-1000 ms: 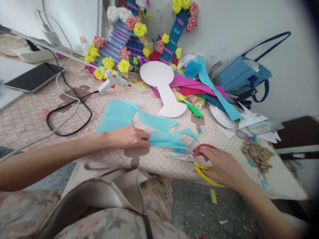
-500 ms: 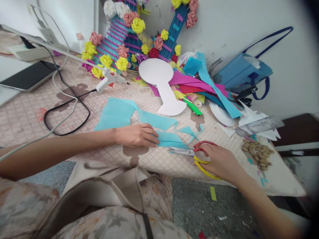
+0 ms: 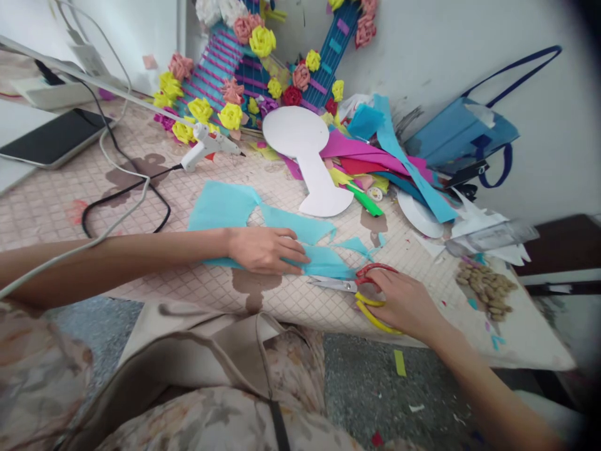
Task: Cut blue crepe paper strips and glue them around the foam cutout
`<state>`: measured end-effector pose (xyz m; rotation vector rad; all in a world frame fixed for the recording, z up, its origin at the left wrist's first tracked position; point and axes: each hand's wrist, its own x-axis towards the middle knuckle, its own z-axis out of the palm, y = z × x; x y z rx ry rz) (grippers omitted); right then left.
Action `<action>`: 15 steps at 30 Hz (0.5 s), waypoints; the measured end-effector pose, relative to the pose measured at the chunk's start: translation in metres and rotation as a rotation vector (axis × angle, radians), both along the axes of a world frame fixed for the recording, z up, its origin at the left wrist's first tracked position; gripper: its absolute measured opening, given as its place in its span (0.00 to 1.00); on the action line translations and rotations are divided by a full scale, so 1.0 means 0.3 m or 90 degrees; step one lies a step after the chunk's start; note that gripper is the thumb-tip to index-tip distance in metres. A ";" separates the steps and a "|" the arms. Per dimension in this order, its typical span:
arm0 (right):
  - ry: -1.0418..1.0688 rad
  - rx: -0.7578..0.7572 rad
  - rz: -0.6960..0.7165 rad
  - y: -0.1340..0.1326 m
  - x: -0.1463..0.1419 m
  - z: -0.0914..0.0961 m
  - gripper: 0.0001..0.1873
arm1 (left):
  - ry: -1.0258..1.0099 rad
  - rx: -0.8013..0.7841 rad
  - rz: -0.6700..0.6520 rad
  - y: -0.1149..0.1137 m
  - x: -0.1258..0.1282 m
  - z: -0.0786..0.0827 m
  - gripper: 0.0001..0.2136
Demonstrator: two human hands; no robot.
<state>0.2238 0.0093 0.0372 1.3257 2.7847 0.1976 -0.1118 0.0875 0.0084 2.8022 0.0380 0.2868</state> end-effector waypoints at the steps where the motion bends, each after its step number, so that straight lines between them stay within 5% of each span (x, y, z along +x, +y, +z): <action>1: -0.001 -0.002 0.001 0.000 -0.001 0.000 0.15 | -0.003 0.009 0.002 0.000 0.000 -0.005 0.17; 15: -0.014 0.001 -0.011 -0.001 0.005 -0.015 0.18 | -0.056 0.003 0.101 -0.066 -0.116 0.044 0.17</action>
